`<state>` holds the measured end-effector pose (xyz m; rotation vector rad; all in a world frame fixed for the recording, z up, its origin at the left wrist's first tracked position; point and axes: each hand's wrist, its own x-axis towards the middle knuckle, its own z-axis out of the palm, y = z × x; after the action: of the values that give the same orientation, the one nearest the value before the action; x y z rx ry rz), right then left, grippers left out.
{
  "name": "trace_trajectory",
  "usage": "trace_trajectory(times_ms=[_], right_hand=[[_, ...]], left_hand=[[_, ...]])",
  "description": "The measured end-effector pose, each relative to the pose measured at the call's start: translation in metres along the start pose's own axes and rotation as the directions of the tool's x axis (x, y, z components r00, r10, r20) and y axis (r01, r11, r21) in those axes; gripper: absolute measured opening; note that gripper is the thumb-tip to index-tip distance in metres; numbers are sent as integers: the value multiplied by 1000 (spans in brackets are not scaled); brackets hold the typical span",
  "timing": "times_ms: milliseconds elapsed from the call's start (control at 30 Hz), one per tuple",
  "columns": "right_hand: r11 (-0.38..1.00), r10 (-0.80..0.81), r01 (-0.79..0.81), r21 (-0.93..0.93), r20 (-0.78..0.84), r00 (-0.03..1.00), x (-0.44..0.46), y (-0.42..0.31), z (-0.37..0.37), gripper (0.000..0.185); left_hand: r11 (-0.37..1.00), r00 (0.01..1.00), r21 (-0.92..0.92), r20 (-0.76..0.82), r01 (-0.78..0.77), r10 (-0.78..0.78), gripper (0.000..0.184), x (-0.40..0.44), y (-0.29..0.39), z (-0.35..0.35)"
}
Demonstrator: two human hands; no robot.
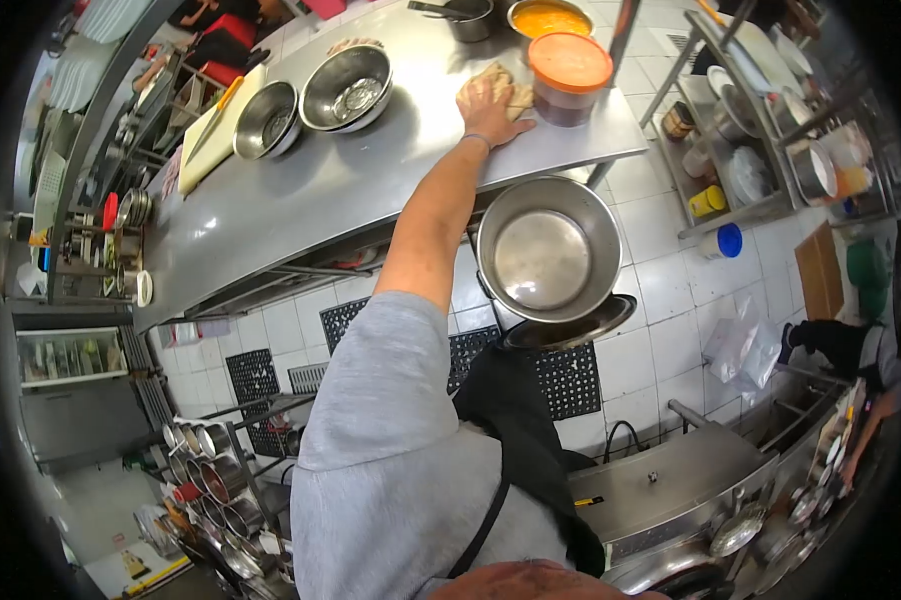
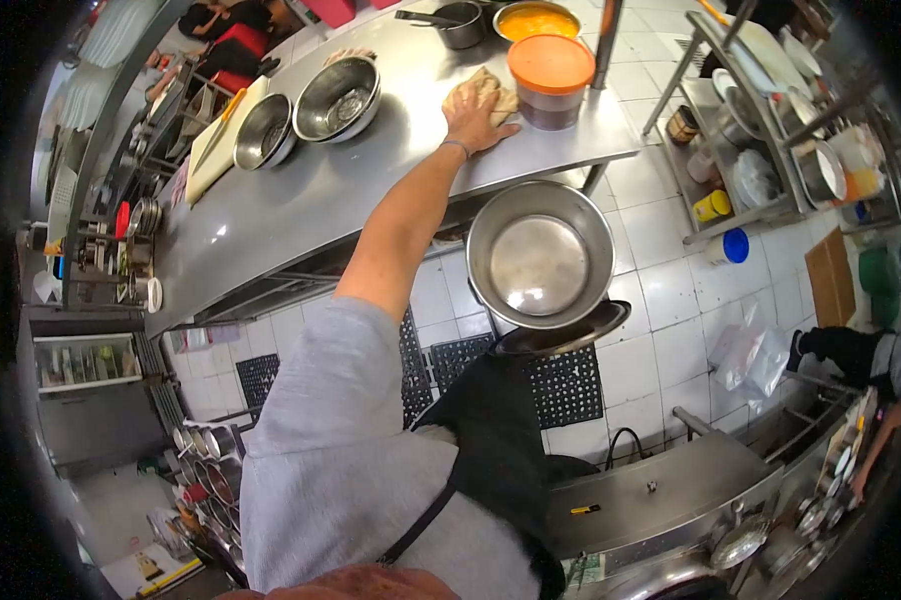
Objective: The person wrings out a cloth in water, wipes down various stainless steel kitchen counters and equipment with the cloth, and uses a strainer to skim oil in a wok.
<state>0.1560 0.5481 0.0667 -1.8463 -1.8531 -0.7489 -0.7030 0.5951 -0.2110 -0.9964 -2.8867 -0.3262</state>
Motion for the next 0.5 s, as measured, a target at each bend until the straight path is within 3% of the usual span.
trace_trajectory(times_ms=[100,133,200,233,300,333,400,433,467,500], right_hand=[[836,-423,401,-373,26,906,29,-46,33,54],[885,-311,335,-323,125,942,31,-67,35,50],[946,-317,320,-51,65,946,24,-66,71,53],[963,-270,268,33,101,958,27,-93,64,55],[970,-181,145,195,181,967,28,-144,45,58],[949,-314,314,33,213,925,28,-145,41,59],[750,-513,603,-273,336,790,30,-140,34,60],[993,-28,-19,117,388,921,-24,-83,91,41],[969,-21,-76,236,385,923,-43,-77,108,42],[931,-5,-133,339,377,926,-57,-70,112,43]], left_hand=[[994,995,-58,-42,-95,93,77,16,-24,6],[996,997,-48,-48,-70,68,73,20,-34,8],[999,998,-31,-60,-24,22,66,28,-51,13],[998,993,-67,-119,-5,-3,52,24,-56,12],[993,984,-105,-172,-53,35,46,9,-72,14],[989,977,-121,-207,-82,56,43,3,-79,10],[981,971,-150,-222,-126,91,40,-42,-89,-6],[969,957,-182,-269,-165,112,40,-69,-106,3],[970,943,-130,-291,-204,160,40,-94,-128,3],[985,954,-121,-286,-126,87,37,-113,-142,-10]])
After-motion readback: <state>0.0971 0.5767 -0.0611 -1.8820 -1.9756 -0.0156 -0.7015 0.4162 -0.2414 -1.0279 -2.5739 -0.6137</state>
